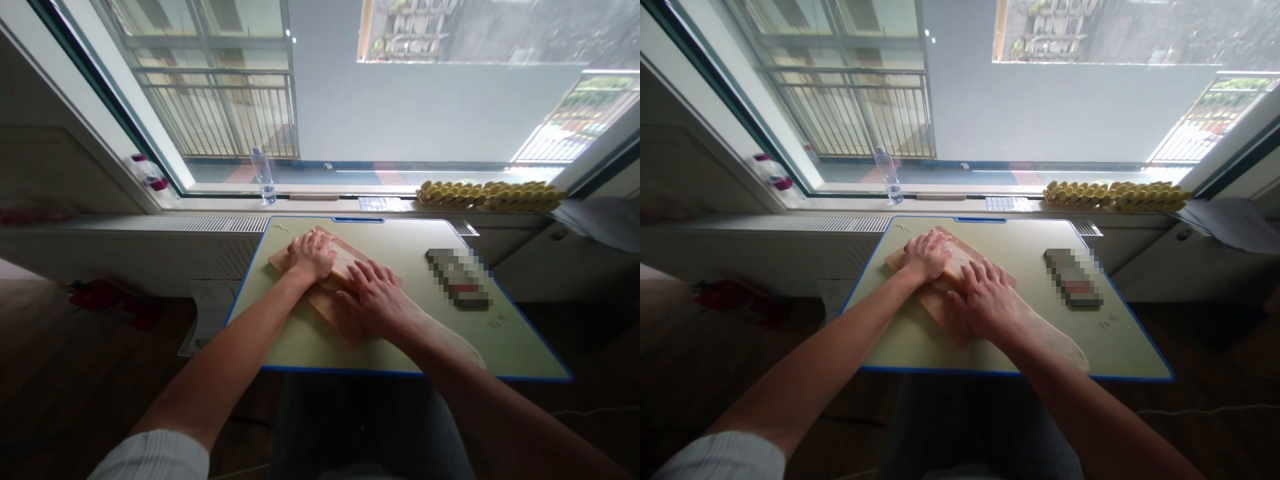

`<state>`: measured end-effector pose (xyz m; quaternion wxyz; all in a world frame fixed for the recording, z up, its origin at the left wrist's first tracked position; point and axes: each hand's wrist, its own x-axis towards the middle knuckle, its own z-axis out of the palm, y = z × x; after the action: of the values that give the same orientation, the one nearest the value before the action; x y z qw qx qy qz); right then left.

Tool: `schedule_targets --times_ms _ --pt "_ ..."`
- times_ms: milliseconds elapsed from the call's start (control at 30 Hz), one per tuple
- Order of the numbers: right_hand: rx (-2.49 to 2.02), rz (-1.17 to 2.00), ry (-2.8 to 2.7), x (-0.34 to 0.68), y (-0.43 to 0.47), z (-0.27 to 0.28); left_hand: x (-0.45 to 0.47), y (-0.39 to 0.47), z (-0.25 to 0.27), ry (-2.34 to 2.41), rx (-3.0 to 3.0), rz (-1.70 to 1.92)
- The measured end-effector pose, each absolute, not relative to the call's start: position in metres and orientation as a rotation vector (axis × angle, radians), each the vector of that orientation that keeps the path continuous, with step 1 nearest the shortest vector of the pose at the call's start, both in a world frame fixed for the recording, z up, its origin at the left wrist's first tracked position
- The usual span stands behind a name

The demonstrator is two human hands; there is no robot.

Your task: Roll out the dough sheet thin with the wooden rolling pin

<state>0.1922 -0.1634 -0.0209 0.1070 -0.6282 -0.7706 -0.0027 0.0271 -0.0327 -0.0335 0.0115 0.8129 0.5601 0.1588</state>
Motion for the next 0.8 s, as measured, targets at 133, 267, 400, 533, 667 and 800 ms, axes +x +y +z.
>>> schedule_targets --times_ms 133,267,400,533,667,800 --pt "-1.734 -0.013 -2.223 0.198 -0.169 -0.022 0.007 -0.053 -0.028 1.592 2.556 0.625" --pt "-1.678 -0.020 -2.224 0.199 -0.163 -0.022 -0.008 -0.058 -0.012 1.502 2.580 0.665" --pt "-1.607 -0.031 -2.354 0.189 -0.147 -0.009 -0.015 -0.049 0.000 1.613 2.548 0.661" --pt "-1.734 -0.049 -2.326 0.180 -0.132 -0.003 -0.014 -0.042 -0.012 1.749 2.518 0.616" --pt "-1.886 -0.056 -2.281 0.176 -0.116 -0.013 -0.007 -0.039 -0.031 1.860 2.525 0.603" --pt "-2.039 -0.010 -2.185 0.178 -0.093 -0.021 0.003 -0.028 -0.032 1.930 2.487 0.554"
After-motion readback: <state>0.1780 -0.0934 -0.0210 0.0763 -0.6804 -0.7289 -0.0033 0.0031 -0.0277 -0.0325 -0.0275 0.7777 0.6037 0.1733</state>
